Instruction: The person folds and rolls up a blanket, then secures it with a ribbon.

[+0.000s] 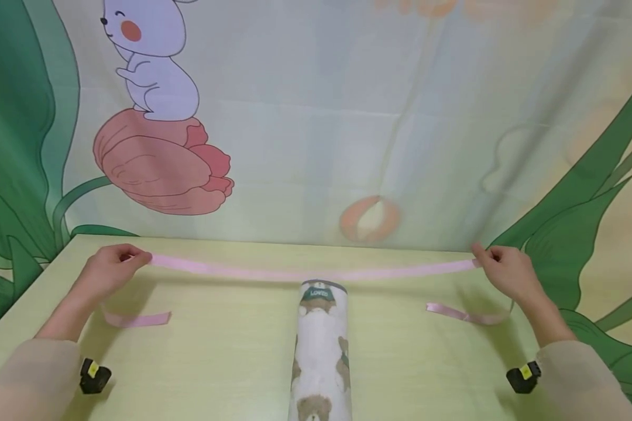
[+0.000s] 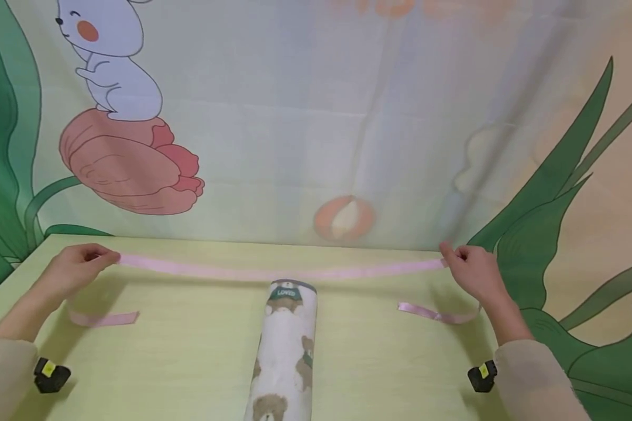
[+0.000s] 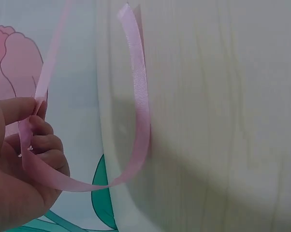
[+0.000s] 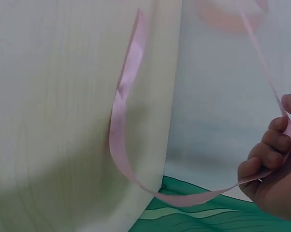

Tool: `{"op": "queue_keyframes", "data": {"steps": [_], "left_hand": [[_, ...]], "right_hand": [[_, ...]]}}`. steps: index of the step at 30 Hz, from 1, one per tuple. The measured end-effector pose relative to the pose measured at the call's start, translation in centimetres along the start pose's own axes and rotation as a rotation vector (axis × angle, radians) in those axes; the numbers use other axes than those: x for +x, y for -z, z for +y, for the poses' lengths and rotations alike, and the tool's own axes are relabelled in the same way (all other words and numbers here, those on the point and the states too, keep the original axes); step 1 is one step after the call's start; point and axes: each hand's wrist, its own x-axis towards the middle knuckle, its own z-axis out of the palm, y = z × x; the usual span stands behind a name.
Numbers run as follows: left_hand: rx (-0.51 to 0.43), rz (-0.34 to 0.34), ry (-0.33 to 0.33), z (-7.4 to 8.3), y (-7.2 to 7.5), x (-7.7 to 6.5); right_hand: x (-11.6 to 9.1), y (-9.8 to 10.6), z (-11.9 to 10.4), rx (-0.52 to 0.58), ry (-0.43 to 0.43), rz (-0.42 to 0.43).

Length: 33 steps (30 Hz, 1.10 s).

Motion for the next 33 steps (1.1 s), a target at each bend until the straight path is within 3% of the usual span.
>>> {"op": "queue_keyframes", "data": {"steps": [4,8,16,22,33], "left_hand": [[0.011,-0.014,-0.017,0.2,-0.6,0.4],[0.021,-0.044,-0.025,0.5,-0.9,0.6],[0.026,-0.166,-0.021,0.7,-1.0,0.4],[0.108,-0.17,-0.007,0.5,-1.3,0.5],[0.293,-0.122,0.019,1.6,-2.3,0.1]], "right_hand": [[0.1,-0.7,-0.1,-0.004,0.012,-0.073],[0.2,-0.8,0.0,-0.004,0.028,-0.084],[0.1,-1.0,0.9,-0.092,0.03,-0.155],[-0.1,-1.1,1.1,-0.163,-0.007,-0.268],[-0.4,-2.1,0.4,-0.229,0.005,-0.296]]}}
